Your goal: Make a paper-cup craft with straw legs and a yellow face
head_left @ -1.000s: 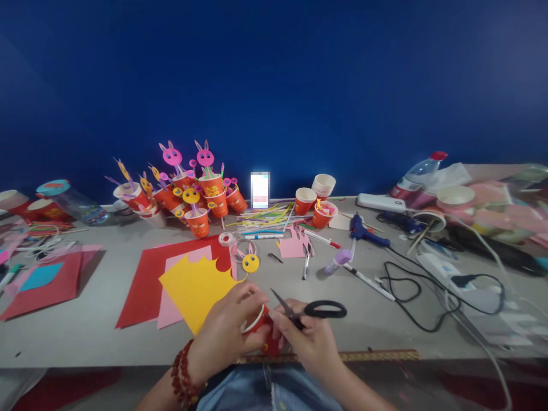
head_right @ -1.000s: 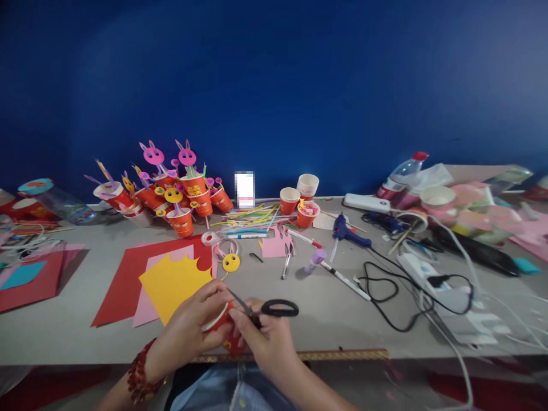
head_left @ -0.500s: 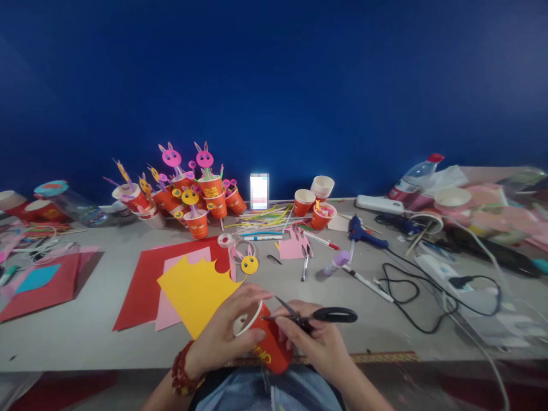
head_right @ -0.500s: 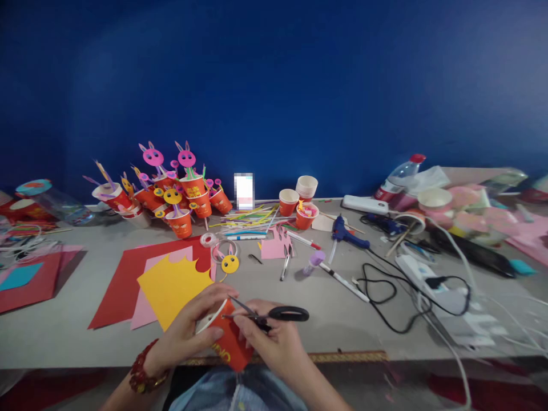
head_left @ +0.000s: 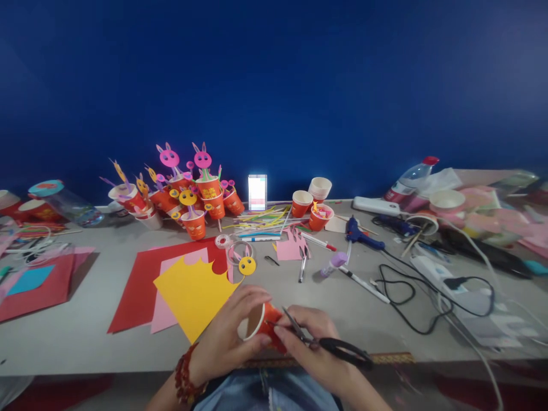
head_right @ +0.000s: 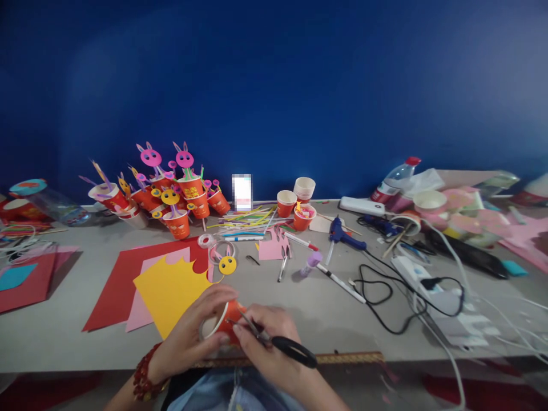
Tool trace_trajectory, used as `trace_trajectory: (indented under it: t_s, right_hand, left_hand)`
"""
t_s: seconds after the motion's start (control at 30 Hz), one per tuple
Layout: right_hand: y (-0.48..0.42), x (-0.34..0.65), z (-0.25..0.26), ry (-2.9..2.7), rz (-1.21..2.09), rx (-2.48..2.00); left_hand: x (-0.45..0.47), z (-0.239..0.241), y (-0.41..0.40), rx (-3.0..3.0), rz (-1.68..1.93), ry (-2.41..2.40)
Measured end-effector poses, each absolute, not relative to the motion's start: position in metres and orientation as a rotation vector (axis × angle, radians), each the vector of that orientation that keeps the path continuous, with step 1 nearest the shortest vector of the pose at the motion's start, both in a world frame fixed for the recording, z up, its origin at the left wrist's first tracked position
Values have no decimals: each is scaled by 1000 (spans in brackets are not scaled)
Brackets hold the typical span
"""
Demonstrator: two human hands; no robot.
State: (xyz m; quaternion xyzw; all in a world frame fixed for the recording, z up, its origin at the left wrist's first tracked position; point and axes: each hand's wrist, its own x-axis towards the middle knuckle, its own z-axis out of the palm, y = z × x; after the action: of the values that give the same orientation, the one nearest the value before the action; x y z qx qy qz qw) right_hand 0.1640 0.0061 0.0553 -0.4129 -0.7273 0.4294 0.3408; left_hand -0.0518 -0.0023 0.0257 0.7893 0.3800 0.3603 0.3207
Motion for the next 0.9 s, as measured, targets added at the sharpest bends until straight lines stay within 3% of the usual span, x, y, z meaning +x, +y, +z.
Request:
trace_trajectory:
  t_s: [0.27,0.9]
  right_hand:
    - [-7,145,44,-1271,1617,-1155]
    - [10,158,63,-1775,1357,-997]
  left_hand:
    - [-37,15,-1,2285,1276,1177]
    - [-48,20,4,2261,953,991]
